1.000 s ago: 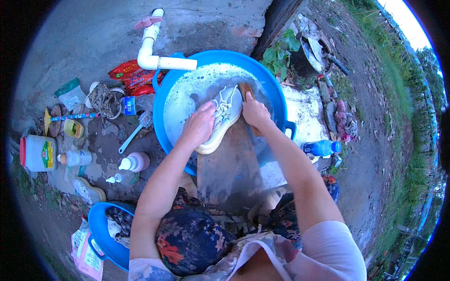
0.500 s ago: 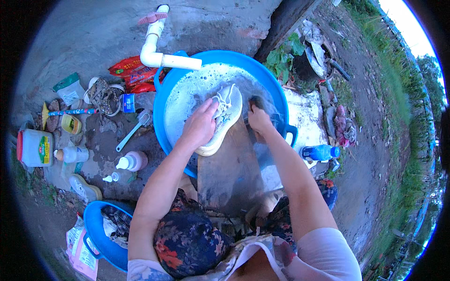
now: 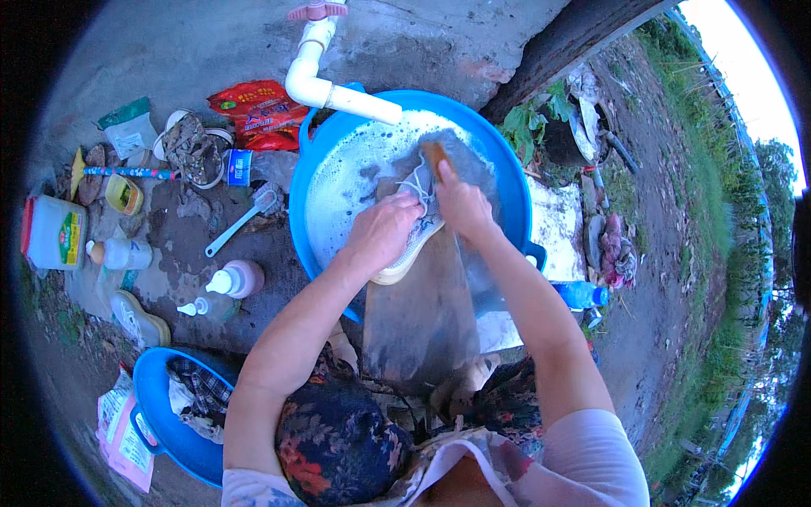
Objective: The person scrubs a white sneaker with a brush in a blue basin of soapy water, then rinses it under a tap. They repeat the process with a second patterned sneaker, scrubbing and rinsing each shoe thoroughly.
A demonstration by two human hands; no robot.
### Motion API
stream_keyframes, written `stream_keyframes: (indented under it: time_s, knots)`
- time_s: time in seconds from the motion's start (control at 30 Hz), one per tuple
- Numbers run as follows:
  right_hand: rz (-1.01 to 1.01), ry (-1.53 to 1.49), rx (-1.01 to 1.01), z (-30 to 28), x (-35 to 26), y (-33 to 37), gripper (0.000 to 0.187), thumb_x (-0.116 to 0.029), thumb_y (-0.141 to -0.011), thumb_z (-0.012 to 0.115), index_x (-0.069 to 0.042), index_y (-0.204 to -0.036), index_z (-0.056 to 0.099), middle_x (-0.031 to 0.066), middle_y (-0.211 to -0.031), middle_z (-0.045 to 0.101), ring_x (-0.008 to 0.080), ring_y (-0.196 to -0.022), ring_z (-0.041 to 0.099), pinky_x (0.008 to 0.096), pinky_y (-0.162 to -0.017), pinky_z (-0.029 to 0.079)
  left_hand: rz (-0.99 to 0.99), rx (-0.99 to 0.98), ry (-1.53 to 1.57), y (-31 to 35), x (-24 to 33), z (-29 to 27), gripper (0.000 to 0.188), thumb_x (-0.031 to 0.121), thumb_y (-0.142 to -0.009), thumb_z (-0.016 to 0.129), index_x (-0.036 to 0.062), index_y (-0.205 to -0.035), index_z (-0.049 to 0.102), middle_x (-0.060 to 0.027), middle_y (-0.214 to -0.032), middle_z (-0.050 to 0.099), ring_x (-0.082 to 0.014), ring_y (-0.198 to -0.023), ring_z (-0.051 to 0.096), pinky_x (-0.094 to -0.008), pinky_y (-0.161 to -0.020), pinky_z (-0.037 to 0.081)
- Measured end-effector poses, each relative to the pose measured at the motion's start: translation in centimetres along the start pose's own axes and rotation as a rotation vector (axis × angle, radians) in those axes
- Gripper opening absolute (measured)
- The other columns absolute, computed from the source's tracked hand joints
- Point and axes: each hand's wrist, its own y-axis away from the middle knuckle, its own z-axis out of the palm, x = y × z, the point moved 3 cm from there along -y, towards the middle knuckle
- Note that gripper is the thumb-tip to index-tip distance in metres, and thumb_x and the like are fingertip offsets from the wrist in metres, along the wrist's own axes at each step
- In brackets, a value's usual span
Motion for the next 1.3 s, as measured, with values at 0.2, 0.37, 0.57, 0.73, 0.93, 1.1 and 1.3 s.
stream_keyframes:
  time_s: [0.2,0.37,0.57,0.73,0.93,1.1,1.3]
  knots:
    - [-0.147,0.029,-0.086,-1.0,-1.0,2.8,0.050,-0.031,-0.090,0.046,-0.022,-0.138,0.033,0.0235,-0.080,0.064,0.0412,-0.075,0.064,0.0532,-0.070,0.050,0.043,0.150,-0.052,0.9,-1.5,0.6,0.019,0.004,-0.079,0.050,0.0050,-0.094,0.062,-0.0109,-0.108,0.061,-0.0252,-0.111,0.054,-0.0368,-0.088,0.047]
    - [0.039,0.067,0.047,-0.5,0.1,-1.7,0.048,-0.033,-0.091,0.044,-0.023,-0.137,0.035,0.0240,-0.086,0.064,0.0400,-0.082,0.063,0.0526,-0.077,0.048,0.022,0.093,0.001,0.2,-0.1,0.5,0.024,-0.001,-0.077,0.049,0.0026,-0.097,0.062,-0.0126,-0.112,0.059,-0.0284,-0.108,0.055,-0.0378,-0.089,0.046]
    - [-0.143,-0.027,-0.149,-1.2,-1.5,3.9,0.050,-0.035,-0.091,0.044,-0.025,-0.139,0.033,0.0244,-0.085,0.064,0.0424,-0.081,0.063,0.0524,-0.075,0.048,-0.045,0.025,0.019,1.1,-1.3,-0.4,0.024,-0.001,-0.078,0.049,0.0024,-0.098,0.062,-0.0146,-0.118,0.057,-0.0295,-0.111,0.053,-0.0386,-0.092,0.045]
    - [0.262,-0.198,0.100,0.9,2.2,-1.8,0.051,-0.037,-0.091,0.040,-0.020,-0.139,0.033,0.0259,-0.104,0.060,0.0431,-0.098,0.057,0.0498,-0.088,0.043,-0.221,0.247,0.333,1.7,-1.2,0.0,0.037,0.004,-0.078,0.053,0.0027,-0.115,0.056,-0.0172,-0.124,0.052,-0.0319,-0.114,0.050,-0.0389,-0.096,0.041]
    - [0.252,-0.422,-0.162,3.5,8.3,-0.1,0.050,-0.032,-0.090,0.041,-0.009,-0.135,0.038,0.0246,-0.117,0.055,0.0402,-0.110,0.052,0.0421,-0.094,0.041,-0.222,0.341,0.490,4.2,-2.2,1.3,0.046,0.005,-0.075,0.053,-0.0024,-0.120,0.051,-0.0251,-0.124,0.050,-0.0380,-0.114,0.049,-0.0404,-0.097,0.039]
    - [-0.207,-0.388,0.093,-4.4,0.4,7.2,0.049,-0.029,-0.090,0.046,-0.013,-0.135,0.039,0.0259,-0.108,0.058,0.0424,-0.100,0.056,0.0449,-0.086,0.046,-0.120,0.234,0.149,4.8,-0.7,0.0,0.035,-0.003,-0.074,0.050,-0.0016,-0.108,0.061,-0.0210,-0.126,0.050,-0.0353,-0.118,0.048,-0.0403,-0.099,0.039]
    - [-0.114,0.149,-0.091,-2.3,-1.0,-0.3,0.045,-0.034,-0.091,0.042,-0.026,-0.136,0.039,0.0260,-0.091,0.062,0.0428,-0.084,0.061,0.0504,-0.080,0.047,0.033,0.197,-0.077,4.3,1.0,-0.4,0.029,-0.003,-0.071,0.052,-0.0012,-0.098,0.063,-0.0159,-0.109,0.060,-0.0323,-0.117,0.049,-0.0377,-0.096,0.042]
